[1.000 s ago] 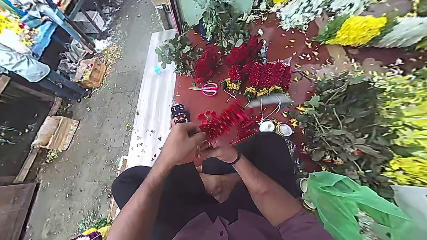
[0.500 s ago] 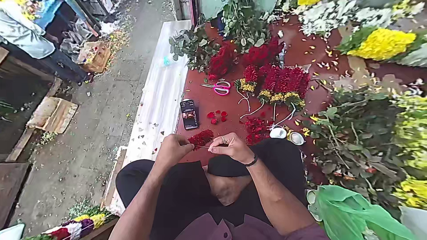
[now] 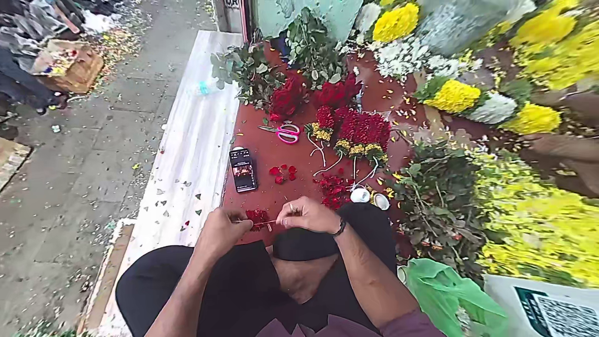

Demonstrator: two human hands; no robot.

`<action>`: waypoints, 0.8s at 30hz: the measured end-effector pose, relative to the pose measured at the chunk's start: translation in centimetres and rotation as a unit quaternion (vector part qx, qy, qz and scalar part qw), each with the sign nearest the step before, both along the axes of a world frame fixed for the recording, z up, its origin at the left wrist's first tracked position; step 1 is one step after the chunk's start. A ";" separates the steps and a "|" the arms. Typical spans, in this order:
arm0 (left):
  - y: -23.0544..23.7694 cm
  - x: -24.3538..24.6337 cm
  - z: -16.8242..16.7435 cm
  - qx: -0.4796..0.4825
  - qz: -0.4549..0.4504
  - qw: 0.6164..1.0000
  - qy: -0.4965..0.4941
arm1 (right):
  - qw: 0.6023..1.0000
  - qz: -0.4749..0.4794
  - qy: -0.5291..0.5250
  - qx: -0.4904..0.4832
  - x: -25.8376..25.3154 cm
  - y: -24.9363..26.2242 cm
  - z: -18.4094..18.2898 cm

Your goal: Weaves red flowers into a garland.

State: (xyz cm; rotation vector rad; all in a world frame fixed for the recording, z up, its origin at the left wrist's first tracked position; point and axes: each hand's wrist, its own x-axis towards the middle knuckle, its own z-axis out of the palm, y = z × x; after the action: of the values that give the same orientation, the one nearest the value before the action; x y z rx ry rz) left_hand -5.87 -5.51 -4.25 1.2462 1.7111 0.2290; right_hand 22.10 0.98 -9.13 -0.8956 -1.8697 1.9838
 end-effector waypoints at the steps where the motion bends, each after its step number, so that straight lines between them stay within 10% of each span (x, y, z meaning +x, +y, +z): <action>1: -0.1 0.2 0.2 0.007 0.004 1.000 -0.013 | 0.999 -0.016 -0.049 -0.013 0.9 1.8 -0.7; 5: 0.1 0.9 -0.2 0.013 0.012 1.000 -0.024 | 0.923 -0.204 -0.323 0.054 2.9 9.2 -8.1; 11: 0.0 0.7 -2.4 -0.031 0.006 0.999 -0.002 | 0.833 -0.206 -0.506 0.086 1.1 12.8 -16.1; 18: 0.1 1.0 -2.6 -0.033 -0.003 0.999 0.010 | 0.856 -0.272 -0.431 0.087 1.3 12.7 -16.2; 24: -0.4 0.7 -2.2 -0.019 0.005 1.000 0.007 | 0.911 -0.385 -0.147 -0.008 0.7 10.7 -10.7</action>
State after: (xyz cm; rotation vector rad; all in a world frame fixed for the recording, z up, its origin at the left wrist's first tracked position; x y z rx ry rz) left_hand -5.14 -5.92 -6.44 1.2148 1.7271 0.1932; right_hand 22.78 11.70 -19.79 -1.6874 -1.2892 1.4178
